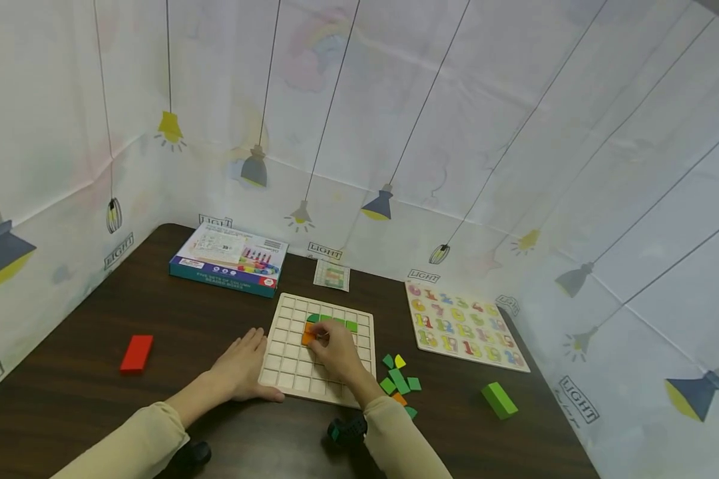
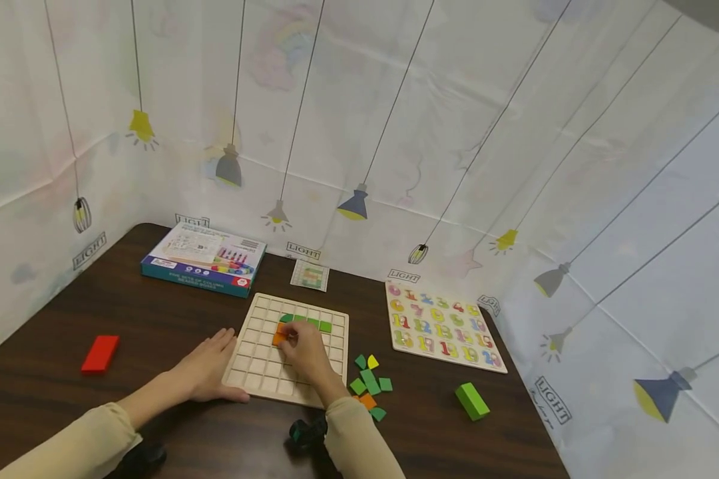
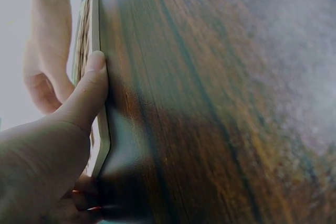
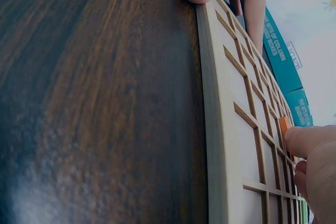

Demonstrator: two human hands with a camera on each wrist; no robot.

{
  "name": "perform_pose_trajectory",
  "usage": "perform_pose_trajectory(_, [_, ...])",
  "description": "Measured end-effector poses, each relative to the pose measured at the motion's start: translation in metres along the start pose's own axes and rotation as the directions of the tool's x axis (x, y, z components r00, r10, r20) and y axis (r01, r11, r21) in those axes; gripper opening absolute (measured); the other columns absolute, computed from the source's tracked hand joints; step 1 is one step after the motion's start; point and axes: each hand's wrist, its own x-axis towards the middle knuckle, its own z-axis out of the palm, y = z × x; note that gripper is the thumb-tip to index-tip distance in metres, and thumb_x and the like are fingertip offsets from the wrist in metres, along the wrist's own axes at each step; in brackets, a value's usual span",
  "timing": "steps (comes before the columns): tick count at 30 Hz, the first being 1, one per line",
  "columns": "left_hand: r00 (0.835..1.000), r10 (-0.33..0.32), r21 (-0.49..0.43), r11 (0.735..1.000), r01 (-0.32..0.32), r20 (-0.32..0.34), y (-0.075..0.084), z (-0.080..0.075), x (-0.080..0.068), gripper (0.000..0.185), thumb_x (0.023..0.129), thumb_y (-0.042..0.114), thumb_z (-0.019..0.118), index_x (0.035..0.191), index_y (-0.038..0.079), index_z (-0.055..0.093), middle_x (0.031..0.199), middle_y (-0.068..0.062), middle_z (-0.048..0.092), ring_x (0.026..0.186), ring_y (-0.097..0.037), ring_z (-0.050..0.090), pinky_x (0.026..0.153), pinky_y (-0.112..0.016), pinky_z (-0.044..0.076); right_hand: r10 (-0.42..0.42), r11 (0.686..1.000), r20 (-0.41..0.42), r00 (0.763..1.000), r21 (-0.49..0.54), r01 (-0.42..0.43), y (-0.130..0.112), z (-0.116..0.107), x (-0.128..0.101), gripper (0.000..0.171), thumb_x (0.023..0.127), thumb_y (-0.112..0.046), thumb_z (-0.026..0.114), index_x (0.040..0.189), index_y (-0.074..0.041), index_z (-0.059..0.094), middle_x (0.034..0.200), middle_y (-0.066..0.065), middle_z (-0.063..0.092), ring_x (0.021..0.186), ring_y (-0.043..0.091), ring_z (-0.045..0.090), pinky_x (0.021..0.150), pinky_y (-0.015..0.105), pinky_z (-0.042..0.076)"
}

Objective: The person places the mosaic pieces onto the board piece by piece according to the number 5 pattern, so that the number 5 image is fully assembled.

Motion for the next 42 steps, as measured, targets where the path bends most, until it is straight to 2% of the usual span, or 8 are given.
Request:
perform_pose_trajectory(3, [1.000, 0.004, 0.005, 1.000, -0.004, 0.003, 0.003, 0.001, 0.000, 0.118, 0.067, 0.069, 0.069, 0.137, -0.017, 0.032, 0.145, -0.033, 0.026, 0.135, -0.045, 0.023, 0.107, -0.055, 0.024, -0.005, 1.000, 0.002, 1.000, -0.013, 0.005, 0.001, -0.001, -0.004, 0.021, 0.085, -0.007, 0.069, 0.106, -0.004, 0.066, 0.101, 0.008, 0.063, 0.090, 0.020, 0.061, 0.074, 0.025, 0.052])
perform_pose_trajectory(10, [1.000, 0.015, 0.021, 1.000, -0.015, 0.019, 0.007, 0.003, 0.001, 0.119, 0.067, 0.071, 0.067, 0.138, -0.017, 0.031, 0.145, -0.033, 0.025, 0.136, -0.045, 0.023, 0.107, -0.055, 0.024, 0.076, 0.997, 0.027, 0.997, -0.009, -0.076, 0.001, -0.007, -0.010, 0.021, 0.086, -0.008, 0.067, 0.107, -0.006, 0.066, 0.104, 0.004, 0.063, 0.096, 0.017, 0.060, 0.080, 0.026, 0.050])
perform_pose_trajectory(23, [0.999, 0.001, -0.008, 1.000, -0.001, 0.037, 0.008, 0.005, 0.001, 0.118, 0.067, 0.068, 0.070, 0.138, -0.018, 0.031, 0.145, -0.034, 0.026, 0.135, -0.046, 0.023, 0.107, -0.055, 0.023, 0.068, 0.998, 0.028, 0.997, -0.002, -0.068, 0.003, -0.017, -0.017, 0.025, 0.087, -0.007, 0.066, 0.112, -0.005, 0.065, 0.106, 0.005, 0.064, 0.097, 0.018, 0.062, 0.082, 0.028, 0.051])
perform_pose_trajectory(33, [1.000, 0.015, 0.008, 1.000, -0.015, 0.027, 0.005, 0.005, 0.004, 0.120, 0.066, 0.071, 0.068, 0.137, -0.019, 0.031, 0.144, -0.035, 0.026, 0.134, -0.047, 0.024, 0.107, -0.056, 0.023, 0.012, 1.000, -0.026, 1.000, 0.027, -0.011, 0.012, -0.044, -0.029, 0.022, 0.085, -0.001, 0.068, 0.106, 0.002, 0.065, 0.100, 0.009, 0.065, 0.092, 0.022, 0.062, 0.079, 0.030, 0.052])
perform_pose_trajectory(42, [1.000, 0.012, 0.023, 1.000, -0.012, 0.011, 0.001, 0.001, 0.002, 0.120, 0.066, 0.071, 0.068, 0.137, -0.019, 0.031, 0.143, -0.036, 0.026, 0.134, -0.048, 0.024, 0.105, -0.058, 0.024, 0.029, 0.999, -0.019, 0.999, 0.026, -0.028, 0.025, -0.067, -0.055, 0.020, 0.084, -0.003, 0.069, 0.104, -0.002, 0.065, 0.096, 0.006, 0.065, 0.087, 0.018, 0.063, 0.074, 0.032, 0.054])
